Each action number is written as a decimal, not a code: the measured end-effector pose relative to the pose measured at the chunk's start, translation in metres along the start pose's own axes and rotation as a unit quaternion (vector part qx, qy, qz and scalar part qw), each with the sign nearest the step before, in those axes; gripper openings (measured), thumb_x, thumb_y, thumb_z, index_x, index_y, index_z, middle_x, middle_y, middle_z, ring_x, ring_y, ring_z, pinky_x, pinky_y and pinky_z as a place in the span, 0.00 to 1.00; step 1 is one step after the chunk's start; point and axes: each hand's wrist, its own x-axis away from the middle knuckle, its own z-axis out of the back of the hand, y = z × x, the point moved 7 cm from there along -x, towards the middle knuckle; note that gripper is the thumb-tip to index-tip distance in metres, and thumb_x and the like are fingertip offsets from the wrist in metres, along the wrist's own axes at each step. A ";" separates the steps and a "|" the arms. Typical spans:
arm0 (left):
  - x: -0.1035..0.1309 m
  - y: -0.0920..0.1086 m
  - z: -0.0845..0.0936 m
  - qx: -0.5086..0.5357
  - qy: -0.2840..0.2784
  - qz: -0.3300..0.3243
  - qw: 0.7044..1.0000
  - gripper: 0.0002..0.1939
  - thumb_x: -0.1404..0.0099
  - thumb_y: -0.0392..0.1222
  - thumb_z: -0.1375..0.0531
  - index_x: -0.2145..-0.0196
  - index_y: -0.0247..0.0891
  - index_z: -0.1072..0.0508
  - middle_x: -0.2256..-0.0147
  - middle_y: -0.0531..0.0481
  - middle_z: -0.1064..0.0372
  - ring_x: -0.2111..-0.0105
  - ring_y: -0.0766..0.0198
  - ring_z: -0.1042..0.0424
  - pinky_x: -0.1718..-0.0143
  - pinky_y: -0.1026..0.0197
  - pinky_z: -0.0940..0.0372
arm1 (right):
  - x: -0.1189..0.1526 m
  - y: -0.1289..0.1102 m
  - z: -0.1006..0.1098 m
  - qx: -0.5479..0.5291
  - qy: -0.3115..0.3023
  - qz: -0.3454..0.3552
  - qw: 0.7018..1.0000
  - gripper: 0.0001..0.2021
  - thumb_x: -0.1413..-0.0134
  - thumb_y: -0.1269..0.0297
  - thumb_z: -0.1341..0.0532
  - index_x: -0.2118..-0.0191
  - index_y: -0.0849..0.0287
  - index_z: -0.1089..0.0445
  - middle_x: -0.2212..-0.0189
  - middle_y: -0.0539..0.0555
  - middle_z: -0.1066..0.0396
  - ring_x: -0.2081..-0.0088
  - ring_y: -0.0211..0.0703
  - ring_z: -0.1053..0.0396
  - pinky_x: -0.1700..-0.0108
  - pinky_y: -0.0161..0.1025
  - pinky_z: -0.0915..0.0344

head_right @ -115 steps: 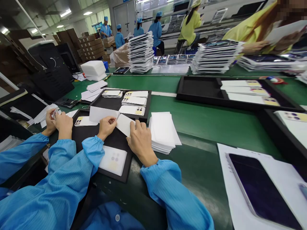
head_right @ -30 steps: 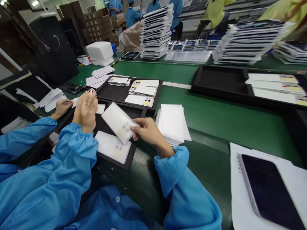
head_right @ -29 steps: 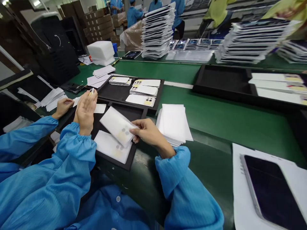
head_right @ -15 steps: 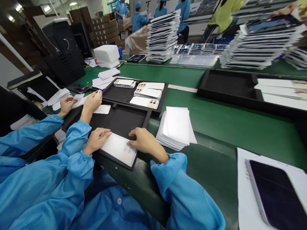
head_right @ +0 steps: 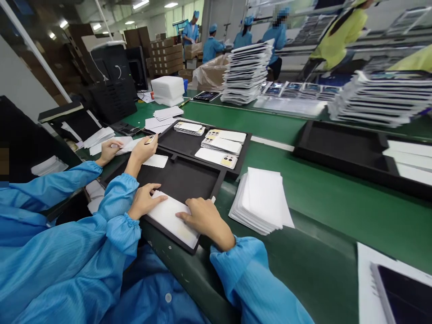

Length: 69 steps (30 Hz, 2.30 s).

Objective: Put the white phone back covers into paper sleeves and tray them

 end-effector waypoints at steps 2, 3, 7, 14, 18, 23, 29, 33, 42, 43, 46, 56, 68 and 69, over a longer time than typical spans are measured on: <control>-0.003 -0.005 0.000 0.020 -0.003 0.009 1.000 0.23 0.46 0.43 0.32 0.52 0.36 0.24 0.54 0.45 0.25 0.61 0.57 0.25 0.54 0.54 0.29 | -0.007 -0.002 -0.004 -0.013 0.003 0.007 1.000 0.14 0.40 0.55 0.41 0.62 0.63 0.26 0.62 0.61 0.24 0.59 0.51 0.28 0.64 0.38 0.44; -0.004 -0.008 0.000 0.032 -0.002 0.015 0.999 0.22 0.45 0.41 0.32 0.52 0.36 0.24 0.55 0.45 0.24 0.63 0.59 0.25 0.55 0.56 0.29 | -0.011 -0.003 -0.006 -0.023 0.005 0.012 1.000 0.15 0.40 0.55 0.40 0.62 0.64 0.26 0.62 0.61 0.24 0.59 0.50 0.28 0.64 0.38 0.43; -0.008 -0.020 -0.002 0.085 0.015 0.047 0.995 0.18 0.43 0.35 0.33 0.54 0.33 0.24 0.60 0.46 0.23 0.65 0.63 0.24 0.59 0.62 0.29 | -0.026 0.000 -0.012 -0.094 -0.003 0.020 0.995 0.18 0.46 0.50 0.37 0.62 0.63 0.26 0.65 0.58 0.24 0.64 0.47 0.29 0.65 0.38 0.41; -0.007 -0.019 -0.001 0.203 0.049 0.008 0.978 0.10 0.35 0.43 0.39 0.62 0.33 0.23 0.67 0.47 0.23 0.63 0.58 0.22 0.62 0.61 0.28 | -0.033 -0.007 -0.020 -0.264 -0.160 0.019 0.951 0.22 0.64 0.48 0.29 0.67 0.62 0.27 0.71 0.53 0.25 0.69 0.44 0.29 0.69 0.36 0.36; -0.002 -0.014 -0.002 0.257 0.017 -0.006 0.966 0.15 0.35 0.46 0.40 0.55 0.34 0.24 0.66 0.50 0.23 0.60 0.58 0.23 0.61 0.61 0.27 | -0.029 -0.016 -0.002 -0.192 -0.118 0.014 0.974 0.17 0.58 0.51 0.31 0.71 0.61 0.30 0.75 0.50 0.27 0.72 0.42 0.31 0.72 0.35 0.40; 0.006 -0.014 0.005 0.327 0.064 0.005 0.943 0.17 0.35 0.46 0.41 0.50 0.38 0.27 0.67 0.56 0.24 0.62 0.60 0.22 0.62 0.61 0.25 | -0.028 -0.036 0.027 0.055 0.010 0.024 0.998 0.10 0.50 0.60 0.33 0.72 0.59 0.33 0.72 0.53 0.28 0.67 0.44 0.31 0.70 0.36 0.46; 0.008 -0.011 0.011 0.247 0.112 -0.021 0.962 0.14 0.37 0.46 0.38 0.55 0.40 0.25 0.56 0.55 0.24 0.52 0.56 0.25 0.53 0.56 0.26 | -0.019 -0.037 0.018 0.182 0.039 -0.003 0.983 0.13 0.46 0.53 0.35 0.64 0.59 0.32 0.62 0.59 0.26 0.61 0.51 0.28 0.71 0.37 0.46; 0.008 -0.012 0.008 0.278 0.096 -0.010 0.956 0.20 0.37 0.42 0.38 0.47 0.42 0.31 0.56 0.56 0.25 0.51 0.57 0.25 0.49 0.55 0.28 | -0.006 -0.020 0.011 0.118 0.094 0.018 0.988 0.20 0.47 0.52 0.35 0.54 0.60 0.33 0.57 0.60 0.26 0.57 0.56 0.28 0.63 0.41 0.37; 0.008 -0.002 0.001 0.295 0.094 -0.048 0.950 0.18 0.34 0.42 0.43 0.47 0.41 0.31 0.57 0.57 0.25 0.52 0.59 0.25 0.49 0.59 0.29 | -0.006 -0.007 -0.003 -0.006 0.173 0.083 0.981 0.23 0.47 0.53 0.38 0.49 0.62 0.34 0.54 0.63 0.27 0.53 0.57 0.28 0.53 0.49 0.32; 0.008 -0.002 0.001 0.280 0.095 -0.045 0.954 0.17 0.34 0.42 0.43 0.48 0.41 0.30 0.58 0.58 0.25 0.53 0.60 0.24 0.51 0.60 0.29 | -0.006 -0.006 0.000 -0.004 0.177 0.083 0.981 0.24 0.47 0.53 0.38 0.49 0.62 0.34 0.53 0.64 0.27 0.53 0.58 0.28 0.52 0.49 0.33; 0.008 -0.003 0.001 0.269 0.100 -0.044 0.957 0.15 0.34 0.43 0.43 0.50 0.41 0.28 0.60 0.59 0.24 0.56 0.62 0.23 0.54 0.63 0.28 | -0.004 -0.009 0.008 0.016 0.178 0.067 0.982 0.24 0.49 0.55 0.37 0.48 0.62 0.34 0.52 0.64 0.27 0.52 0.57 0.28 0.53 0.47 0.33; 0.013 -0.003 0.002 0.275 0.097 -0.027 0.956 0.18 0.34 0.45 0.42 0.47 0.45 0.30 0.57 0.60 0.24 0.52 0.58 0.25 0.50 0.58 0.27 | -0.007 -0.017 0.001 0.082 0.109 0.004 0.991 0.04 0.48 0.64 0.42 0.71 0.56 0.34 0.75 0.56 0.26 0.70 0.53 0.27 0.72 0.39 0.44; 0.034 0.035 -0.004 0.160 0.076 -0.073 0.981 0.35 0.50 0.41 0.28 0.45 0.55 0.31 0.43 0.57 0.34 0.43 0.38 0.37 0.62 0.45 0.26 | 0.019 0.013 -0.027 -0.603 0.038 -0.093 0.792 0.26 0.73 0.42 0.31 0.68 0.55 0.30 0.75 0.59 0.26 0.78 0.53 0.30 0.76 0.47 0.32; 0.037 0.036 -0.007 0.133 0.089 -0.068 0.985 0.34 0.51 0.44 0.28 0.46 0.55 0.30 0.42 0.58 0.35 0.42 0.36 0.40 0.63 0.44 0.27 | 0.019 0.006 -0.035 -0.616 0.012 -0.085 0.783 0.26 0.75 0.42 0.31 0.68 0.54 0.29 0.75 0.59 0.26 0.78 0.52 0.29 0.76 0.47 0.31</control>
